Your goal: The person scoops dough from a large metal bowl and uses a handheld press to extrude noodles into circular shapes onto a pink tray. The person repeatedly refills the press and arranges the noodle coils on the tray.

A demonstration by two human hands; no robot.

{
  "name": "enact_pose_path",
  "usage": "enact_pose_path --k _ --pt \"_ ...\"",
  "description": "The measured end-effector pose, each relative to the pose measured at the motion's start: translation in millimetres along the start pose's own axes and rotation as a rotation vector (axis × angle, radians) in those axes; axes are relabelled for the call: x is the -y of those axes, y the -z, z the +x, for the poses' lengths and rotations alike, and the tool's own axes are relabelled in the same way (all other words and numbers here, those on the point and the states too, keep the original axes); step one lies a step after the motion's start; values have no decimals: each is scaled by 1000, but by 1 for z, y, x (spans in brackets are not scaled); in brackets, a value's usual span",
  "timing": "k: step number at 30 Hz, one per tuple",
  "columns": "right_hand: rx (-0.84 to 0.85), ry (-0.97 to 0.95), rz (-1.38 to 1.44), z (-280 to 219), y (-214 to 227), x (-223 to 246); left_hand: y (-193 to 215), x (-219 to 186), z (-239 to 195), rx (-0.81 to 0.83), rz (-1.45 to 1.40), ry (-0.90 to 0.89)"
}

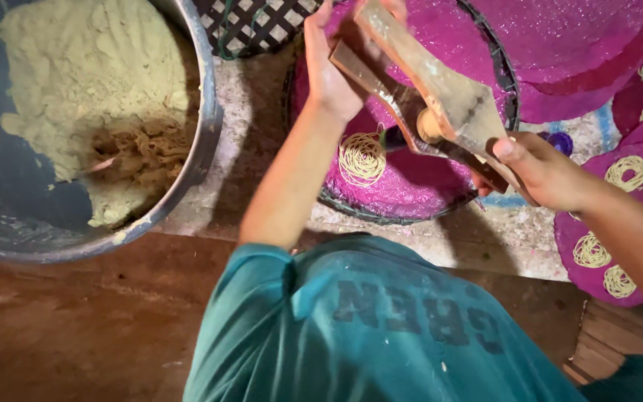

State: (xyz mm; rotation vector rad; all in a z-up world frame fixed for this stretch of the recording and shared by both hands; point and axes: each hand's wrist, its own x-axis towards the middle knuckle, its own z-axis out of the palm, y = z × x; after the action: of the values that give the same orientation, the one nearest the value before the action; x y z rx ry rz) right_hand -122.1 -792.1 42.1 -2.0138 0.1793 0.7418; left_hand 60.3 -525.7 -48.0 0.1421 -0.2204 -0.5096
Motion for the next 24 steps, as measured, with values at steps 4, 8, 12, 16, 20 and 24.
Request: enact_pose_path --k 4,8,12,16,20,24 --pt "34 65 46 0 0 -13 15 5 -43 -407 1013 703" --pt "-39 137 194 15 -11 -35 23 10 -87 -151 1366 624" --pt "-130 193 329 20 -12 -54 22 11 -128 153 2327 -143" --pt "-142 247 553 13 -16 -60 14 33 -148 144 2516 -277" --pt "-143 345 586 6 -22 -56 2 38 -146 78 2193 85" --pt "-123 386 631 -5 -23 -51 -33 -20 -149 -96 1791 -62"
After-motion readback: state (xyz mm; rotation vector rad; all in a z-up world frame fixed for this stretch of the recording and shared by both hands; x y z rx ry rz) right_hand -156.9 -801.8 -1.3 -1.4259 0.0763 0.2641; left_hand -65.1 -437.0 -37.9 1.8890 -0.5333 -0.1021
